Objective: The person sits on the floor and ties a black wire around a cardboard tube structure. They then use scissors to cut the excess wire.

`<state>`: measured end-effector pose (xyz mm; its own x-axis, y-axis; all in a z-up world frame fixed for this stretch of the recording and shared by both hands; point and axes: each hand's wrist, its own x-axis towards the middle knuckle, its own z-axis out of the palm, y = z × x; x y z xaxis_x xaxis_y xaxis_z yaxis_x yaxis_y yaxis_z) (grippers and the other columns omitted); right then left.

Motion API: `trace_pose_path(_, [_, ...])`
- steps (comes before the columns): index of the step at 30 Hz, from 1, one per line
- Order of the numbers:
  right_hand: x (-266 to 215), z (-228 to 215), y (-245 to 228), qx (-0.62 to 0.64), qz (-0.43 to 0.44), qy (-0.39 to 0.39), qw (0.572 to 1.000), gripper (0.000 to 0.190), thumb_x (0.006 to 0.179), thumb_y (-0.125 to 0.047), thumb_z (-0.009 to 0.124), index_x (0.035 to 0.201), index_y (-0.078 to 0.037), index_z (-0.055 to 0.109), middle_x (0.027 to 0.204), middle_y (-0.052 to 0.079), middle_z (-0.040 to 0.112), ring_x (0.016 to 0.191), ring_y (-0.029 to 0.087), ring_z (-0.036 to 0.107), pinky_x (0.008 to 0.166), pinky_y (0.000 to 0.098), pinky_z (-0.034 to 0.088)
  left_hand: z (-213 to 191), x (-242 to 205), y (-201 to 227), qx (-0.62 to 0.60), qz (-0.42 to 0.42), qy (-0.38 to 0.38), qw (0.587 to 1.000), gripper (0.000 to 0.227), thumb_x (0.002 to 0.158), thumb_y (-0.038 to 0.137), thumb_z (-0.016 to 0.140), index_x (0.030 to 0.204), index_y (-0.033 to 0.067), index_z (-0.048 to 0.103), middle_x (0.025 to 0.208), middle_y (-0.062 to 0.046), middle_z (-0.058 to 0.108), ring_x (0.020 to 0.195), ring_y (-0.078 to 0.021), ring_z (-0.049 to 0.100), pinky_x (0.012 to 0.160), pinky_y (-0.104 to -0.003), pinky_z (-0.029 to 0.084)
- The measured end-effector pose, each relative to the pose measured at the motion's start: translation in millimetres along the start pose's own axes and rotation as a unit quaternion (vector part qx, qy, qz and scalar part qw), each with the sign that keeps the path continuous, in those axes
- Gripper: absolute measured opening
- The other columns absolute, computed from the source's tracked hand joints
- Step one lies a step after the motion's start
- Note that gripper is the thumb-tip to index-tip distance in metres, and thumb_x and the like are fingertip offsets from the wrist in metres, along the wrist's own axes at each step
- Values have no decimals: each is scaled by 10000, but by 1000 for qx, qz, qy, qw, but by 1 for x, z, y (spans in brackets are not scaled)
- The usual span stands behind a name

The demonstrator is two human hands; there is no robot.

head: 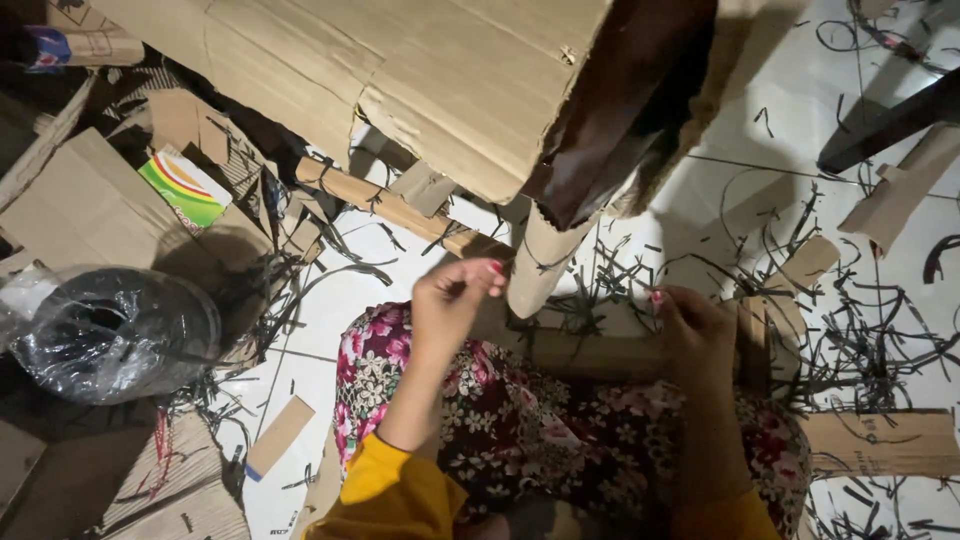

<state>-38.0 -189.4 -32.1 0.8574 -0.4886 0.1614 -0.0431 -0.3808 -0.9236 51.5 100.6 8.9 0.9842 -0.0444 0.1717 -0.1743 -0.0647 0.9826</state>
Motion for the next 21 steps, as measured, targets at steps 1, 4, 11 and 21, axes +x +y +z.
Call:
trace_pose_path(1, [2, 1, -2, 0, 0, -2, 1000, 56, 955, -108, 748, 966, -63, 779, 582, 72, 566, 606, 101, 468, 539, 283, 396, -2, 5, -5, 0, -1, 2, 1000, 141, 881, -22, 714, 918, 68, 816, 738, -91, 789, 685, -142, 717, 802, -313, 576])
trace_pose_path(4, [11, 10, 4, 17, 2, -17, 1000, 69, 967, -99, 741, 959, -39, 775, 565, 58, 562, 555, 105, 476, 511, 283, 396, -3, 14, -19, -67, -50, 30, 996, 100, 956, 125, 723, 960, 62, 800, 743, -88, 783, 707, -98, 685, 754, -244, 532])
trace_pose_path(11, [29, 43, -28, 180, 188, -139, 956, 205, 1006, -143, 654, 965, 53, 697, 566, -19, 307, 475, 56, 304, 425, 200, 273, 13, 21, -21, 38, -4, -40, 998, 254, 1030, 102, 560, 1248, 7, 649, 1173, -260, 692, 1149, -446, 631, 1020, -553, 477])
trace_pose_path(21, [31, 55, 32, 236, 203, -217, 925, 551, 890, 37, 695, 1397, 81, 483, 1047, 203, 622, 812, 233, 626, 589, 284, 547, 12, 18, -12, 181, -8, -78, 980, 387, 936, 64, 593, 1320, 34, 627, 1196, -247, 684, 1184, -465, 621, 1051, -547, 476])
